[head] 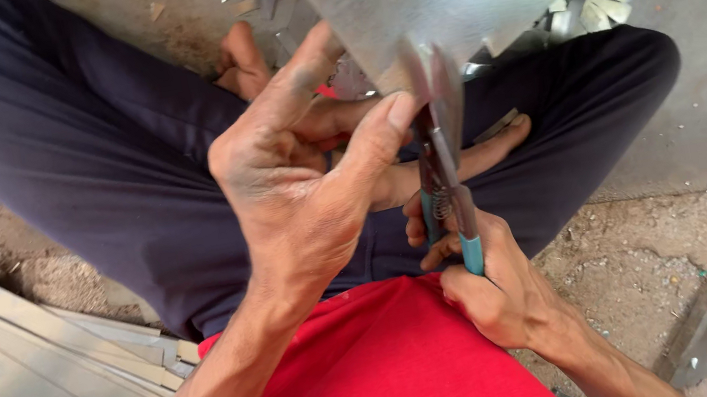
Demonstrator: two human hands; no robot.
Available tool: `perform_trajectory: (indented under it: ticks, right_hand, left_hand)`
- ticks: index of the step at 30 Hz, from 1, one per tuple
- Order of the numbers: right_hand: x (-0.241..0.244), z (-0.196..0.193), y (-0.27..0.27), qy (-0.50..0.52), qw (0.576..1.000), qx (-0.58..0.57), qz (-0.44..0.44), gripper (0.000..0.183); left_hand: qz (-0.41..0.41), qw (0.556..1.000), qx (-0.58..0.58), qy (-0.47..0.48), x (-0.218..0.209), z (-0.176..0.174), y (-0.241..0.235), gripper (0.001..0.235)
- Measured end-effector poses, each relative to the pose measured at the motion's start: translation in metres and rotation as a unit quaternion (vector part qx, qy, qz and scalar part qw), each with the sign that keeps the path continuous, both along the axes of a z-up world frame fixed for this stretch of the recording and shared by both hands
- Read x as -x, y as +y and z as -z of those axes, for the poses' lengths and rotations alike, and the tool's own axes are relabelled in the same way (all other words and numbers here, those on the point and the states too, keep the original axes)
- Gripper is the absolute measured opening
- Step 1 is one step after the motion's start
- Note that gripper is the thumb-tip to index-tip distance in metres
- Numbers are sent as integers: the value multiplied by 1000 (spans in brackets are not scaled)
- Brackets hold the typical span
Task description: The person cuts a notch into the corner of a metal sheet using tin snips and places the finished sheet onto a stack.
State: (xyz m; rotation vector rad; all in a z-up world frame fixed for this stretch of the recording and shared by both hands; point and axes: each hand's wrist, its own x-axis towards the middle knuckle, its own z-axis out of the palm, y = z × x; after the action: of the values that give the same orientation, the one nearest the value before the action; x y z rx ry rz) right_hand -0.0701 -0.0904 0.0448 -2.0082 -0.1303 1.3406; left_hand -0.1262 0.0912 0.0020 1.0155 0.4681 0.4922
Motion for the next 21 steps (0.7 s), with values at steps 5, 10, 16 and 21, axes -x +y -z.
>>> perform_trajectory:
  ticks: [5,10,16,21]
  right_hand:
    - [-2,11,-6,-106,992,-41,-62,27]
    - [-5,10,-5,-88,995,-30,-43,29]
    - [4,10,-41,-59,997,34,-28,27]
    - [28,22,-84,-43,996,29,79,29]
  left_hand:
    - [-12,1000,24,5,-1,-3,0,53]
    - [21,992,87,-84,4,17,2,42]
    - [107,973,107,-175,-25,42,6,50]
    - [182,972,-42,-139,-25,32,35,55]
